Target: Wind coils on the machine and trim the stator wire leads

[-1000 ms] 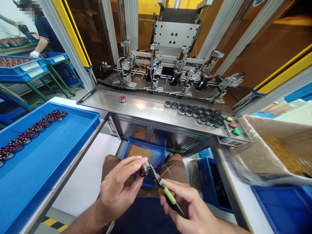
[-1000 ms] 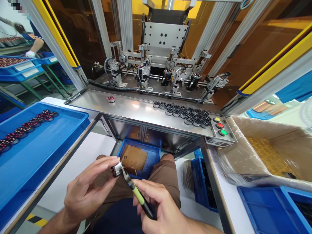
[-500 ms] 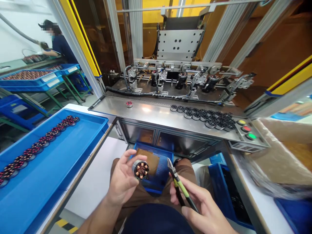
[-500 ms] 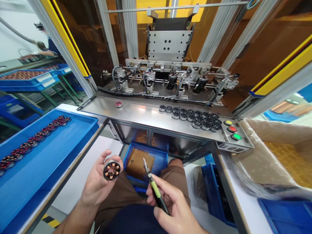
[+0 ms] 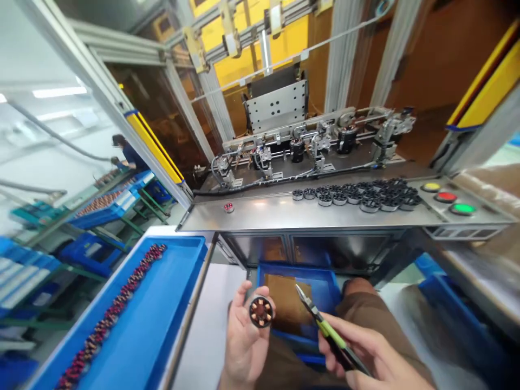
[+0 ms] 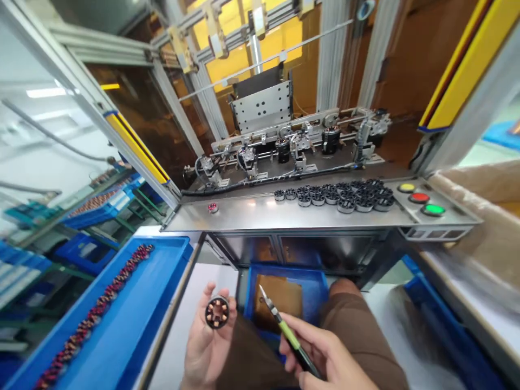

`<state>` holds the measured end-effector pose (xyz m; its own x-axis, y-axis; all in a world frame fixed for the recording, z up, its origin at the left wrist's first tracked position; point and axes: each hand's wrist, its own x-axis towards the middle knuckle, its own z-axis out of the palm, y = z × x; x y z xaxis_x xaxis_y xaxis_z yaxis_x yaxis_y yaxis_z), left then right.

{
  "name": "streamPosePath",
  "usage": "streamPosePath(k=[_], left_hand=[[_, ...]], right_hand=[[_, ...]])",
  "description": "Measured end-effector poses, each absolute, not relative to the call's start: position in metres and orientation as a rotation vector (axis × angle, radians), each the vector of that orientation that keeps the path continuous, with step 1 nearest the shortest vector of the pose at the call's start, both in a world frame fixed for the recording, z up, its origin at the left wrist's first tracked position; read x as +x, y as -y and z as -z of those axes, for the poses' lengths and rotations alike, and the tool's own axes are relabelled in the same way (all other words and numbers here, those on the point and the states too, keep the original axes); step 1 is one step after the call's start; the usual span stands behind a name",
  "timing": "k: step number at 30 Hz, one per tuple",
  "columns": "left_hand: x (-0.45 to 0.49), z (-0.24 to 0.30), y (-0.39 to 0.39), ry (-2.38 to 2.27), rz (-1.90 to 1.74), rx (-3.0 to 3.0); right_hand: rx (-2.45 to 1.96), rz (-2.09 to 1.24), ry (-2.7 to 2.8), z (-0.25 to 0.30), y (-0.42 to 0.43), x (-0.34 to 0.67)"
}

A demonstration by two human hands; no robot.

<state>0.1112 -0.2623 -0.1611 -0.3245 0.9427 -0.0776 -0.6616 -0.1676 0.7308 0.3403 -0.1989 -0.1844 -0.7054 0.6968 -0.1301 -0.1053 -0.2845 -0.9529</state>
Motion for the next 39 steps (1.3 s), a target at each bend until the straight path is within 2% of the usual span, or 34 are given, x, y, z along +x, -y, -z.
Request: streamPosePath(k=[3, 6, 9, 12, 14, 17, 21, 27, 39], left_hand=[[0.104, 0.170, 0.261, -0.930, -1.743, 0.500], [0.093, 0.166, 0.266, -1.082, -1.798, 0.514], [0.059, 0.147, 0.288, -1.351, -1.810, 0.573], [-0.007, 0.129, 0.312, -1.864, -1.641, 0.816], [-0.063, 0.126, 0.320, -2.235, -1.449, 0.891], [-0.146, 0.143, 0.317, -2.507, -1.291, 0.828], [-0.227, 0.182, 0.294, -2.730, -1.038, 0.801], [-0.293, 0.222, 0.259, -2.874, -0.848, 0.832], [-0.333, 0.244, 0.245, -3.099, -0.798, 0.942]], right_hand=[[-0.702, -2.002, 1.522, 0.192, 0.196, 0.327], [-0.715, -1.817, 1.791, 0.172, 0.177, 0.326], [-0.783, -1.316, 2.109, 0.135, 0.130, 0.321], [-0.752, -0.793, 2.288, 0.107, 0.054, 0.284], [-0.706, -0.576, 2.399, 0.105, 0.004, 0.244], [-0.590, -0.380, 2.594, 0.117, -0.045, 0.190], [-0.560, -0.208, 2.579, 0.145, -0.073, 0.153], [-0.493, -0.093, 2.586, 0.173, -0.090, 0.149], [-0.590, -0.070, 2.607, 0.170, -0.086, 0.152]])
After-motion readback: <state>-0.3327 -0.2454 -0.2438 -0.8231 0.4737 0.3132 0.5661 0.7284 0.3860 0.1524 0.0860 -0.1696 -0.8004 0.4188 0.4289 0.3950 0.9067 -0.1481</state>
